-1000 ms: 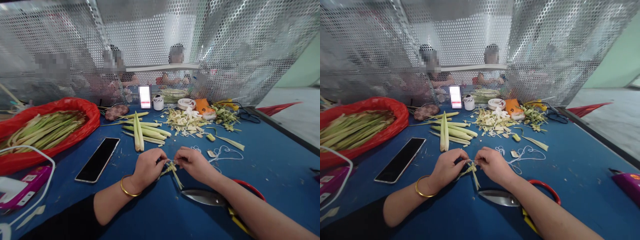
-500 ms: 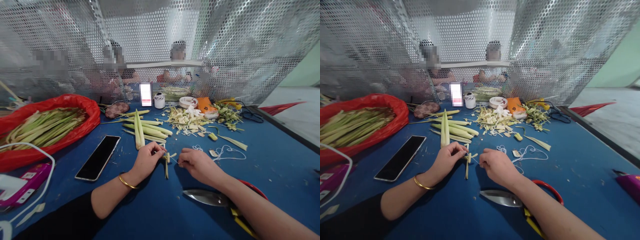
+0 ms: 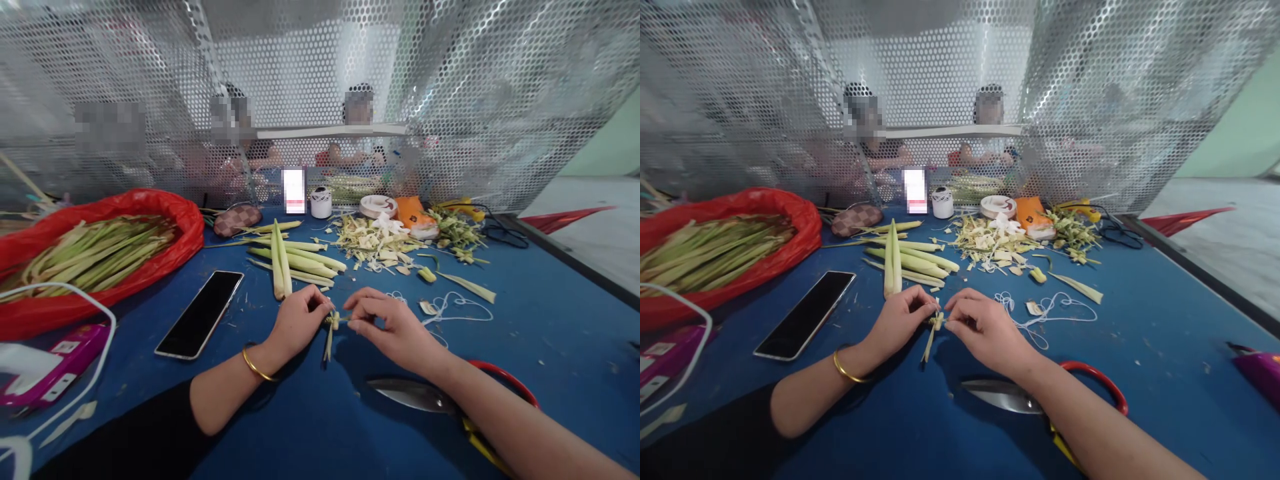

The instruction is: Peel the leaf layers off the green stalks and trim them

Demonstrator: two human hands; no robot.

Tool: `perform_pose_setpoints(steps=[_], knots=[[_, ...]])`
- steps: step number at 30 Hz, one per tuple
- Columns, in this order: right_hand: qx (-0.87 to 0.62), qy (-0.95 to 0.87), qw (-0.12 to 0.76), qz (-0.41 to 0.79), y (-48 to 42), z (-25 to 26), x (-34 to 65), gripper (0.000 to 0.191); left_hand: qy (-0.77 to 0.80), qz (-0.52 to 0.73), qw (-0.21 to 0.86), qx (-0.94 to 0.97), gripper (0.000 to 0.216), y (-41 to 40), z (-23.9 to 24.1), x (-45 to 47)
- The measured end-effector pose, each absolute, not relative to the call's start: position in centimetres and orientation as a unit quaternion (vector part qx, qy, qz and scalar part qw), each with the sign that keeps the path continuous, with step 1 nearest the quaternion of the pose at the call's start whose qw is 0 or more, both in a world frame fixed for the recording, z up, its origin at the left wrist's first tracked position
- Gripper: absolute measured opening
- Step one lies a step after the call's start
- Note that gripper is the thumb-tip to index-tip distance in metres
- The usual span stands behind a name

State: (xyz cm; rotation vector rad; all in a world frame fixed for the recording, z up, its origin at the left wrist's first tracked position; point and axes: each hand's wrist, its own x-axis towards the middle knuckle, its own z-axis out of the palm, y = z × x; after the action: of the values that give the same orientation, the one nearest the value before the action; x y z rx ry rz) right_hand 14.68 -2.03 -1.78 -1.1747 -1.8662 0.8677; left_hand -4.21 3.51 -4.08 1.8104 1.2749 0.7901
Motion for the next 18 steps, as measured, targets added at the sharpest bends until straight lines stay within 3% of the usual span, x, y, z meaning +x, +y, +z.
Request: perform_pose_setpoints(steps=[4,7,13,18], knots=[[-0.411,-0.668,0.365,0.501,-2.1,-1.9,14.4,0.019,0.507,0.290,0.369,0.723,0.011,3.2,-3.7,-4.1],[-0.400,-0.634,0.339,0.569,-1.9,-2.4,14.3,0.017,0.476,0.316,0.418,0.706,0.011,3.1,-3.4,-4.0],[-0.472,-0.669,0.326,0.473,-1.5,-3.2,14.6,0.018,0.392,0.323,0.497,0.704,0.014,2.9,-2.9,-4.2],[-0.476,-0.677,0.320,0.461,-1.5,-2.7,14.6,0.016,0.345,0.299,0.550,0.699,0.013,2.8,-2.7,-4.4]])
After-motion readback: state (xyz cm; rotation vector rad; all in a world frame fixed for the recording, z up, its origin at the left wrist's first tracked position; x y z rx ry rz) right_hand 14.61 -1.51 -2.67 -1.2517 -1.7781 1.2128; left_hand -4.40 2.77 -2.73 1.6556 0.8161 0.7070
